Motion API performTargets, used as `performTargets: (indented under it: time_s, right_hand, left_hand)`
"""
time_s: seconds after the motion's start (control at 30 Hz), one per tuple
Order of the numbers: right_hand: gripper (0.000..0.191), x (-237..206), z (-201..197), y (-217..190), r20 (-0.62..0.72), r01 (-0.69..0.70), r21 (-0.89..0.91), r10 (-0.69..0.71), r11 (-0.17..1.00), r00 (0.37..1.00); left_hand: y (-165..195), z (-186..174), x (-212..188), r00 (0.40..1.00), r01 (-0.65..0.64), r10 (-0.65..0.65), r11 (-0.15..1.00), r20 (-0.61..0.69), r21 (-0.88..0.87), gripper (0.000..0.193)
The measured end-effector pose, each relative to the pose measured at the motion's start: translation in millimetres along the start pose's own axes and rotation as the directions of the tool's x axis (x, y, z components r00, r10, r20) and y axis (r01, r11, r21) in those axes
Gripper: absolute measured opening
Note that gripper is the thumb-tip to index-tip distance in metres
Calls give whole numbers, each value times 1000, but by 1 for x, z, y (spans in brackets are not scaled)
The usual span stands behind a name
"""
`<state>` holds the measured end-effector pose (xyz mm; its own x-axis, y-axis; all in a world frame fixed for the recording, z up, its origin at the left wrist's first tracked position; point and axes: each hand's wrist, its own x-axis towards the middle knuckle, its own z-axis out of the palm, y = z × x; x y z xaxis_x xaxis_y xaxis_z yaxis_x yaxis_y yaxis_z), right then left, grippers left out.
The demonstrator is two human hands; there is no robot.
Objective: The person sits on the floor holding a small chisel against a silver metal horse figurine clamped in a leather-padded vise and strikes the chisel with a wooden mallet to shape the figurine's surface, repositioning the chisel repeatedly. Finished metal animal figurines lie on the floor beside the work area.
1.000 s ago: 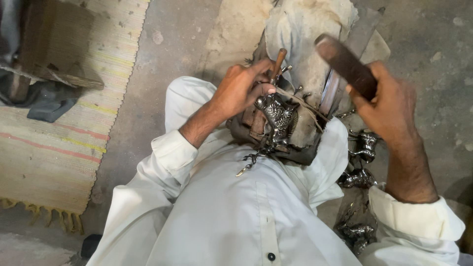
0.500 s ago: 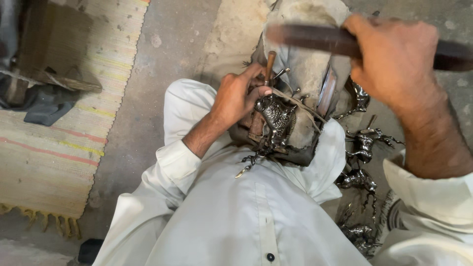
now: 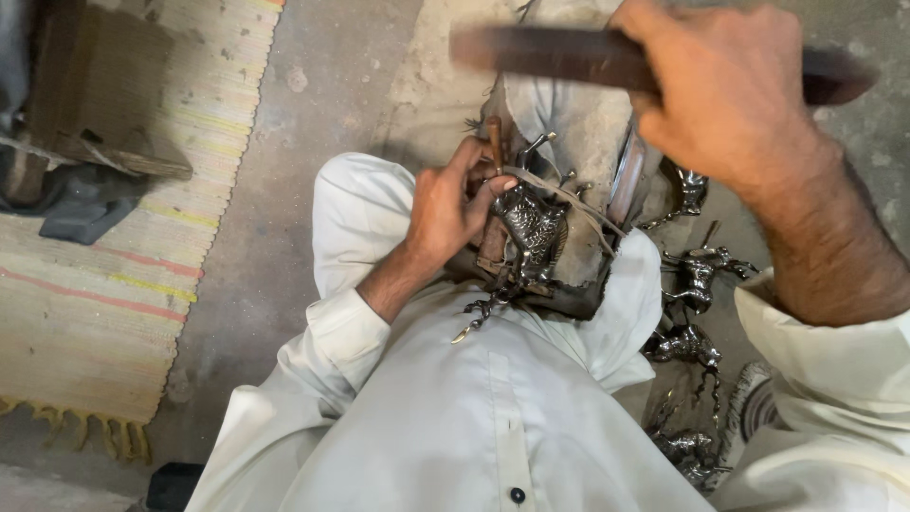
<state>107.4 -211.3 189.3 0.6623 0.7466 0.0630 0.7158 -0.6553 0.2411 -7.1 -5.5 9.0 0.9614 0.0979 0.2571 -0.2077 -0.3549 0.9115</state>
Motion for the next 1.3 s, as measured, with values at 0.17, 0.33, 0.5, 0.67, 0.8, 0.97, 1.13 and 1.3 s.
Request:
performTargets:
  time_s: [0.17,0.33,0.5,0.67,0.8,0.97,1.13,1.3]
  right_hand:
    - [36,-2,-2,9,-170,42,202,-7,978,985]
    - [33,-5,-3,3,34,-19,171,14,985,999]
    - [38,-13,3,0,18,29,138,-32,990,999]
    - [35,-17,10,-1,75,37,128,-47,991,996]
    - [40,-15,8,-5,-32,110,111,-107,988,994]
    - [35,-11,-2,-9,-196,98,227,-53,969,979]
    - [32,-13,-12,-19,-141,190,-170,-214,967,967]
    - [31,-14,-21,-17,-102,150,-31,-153,988,983]
  left_hand:
    - [-5,5,-11,994,109,-108,993,-34,36,31]
    - [-15,0,-7,988,72,-102,968,-117,-240,27]
    - [-13,-3,-7,990,56,-88,960,-107,-273,30]
    - [-9,5,-12,990,100,-118,976,-81,-196,30]
    - [-12,8,-14,988,93,-111,982,-109,-163,28]
    - [-15,12,-19,988,61,-80,989,-134,-138,28]
    - [-14,15,-24,982,-26,8,995,-187,-93,26]
    - [-14,17,-23,964,29,-76,982,-255,-185,26]
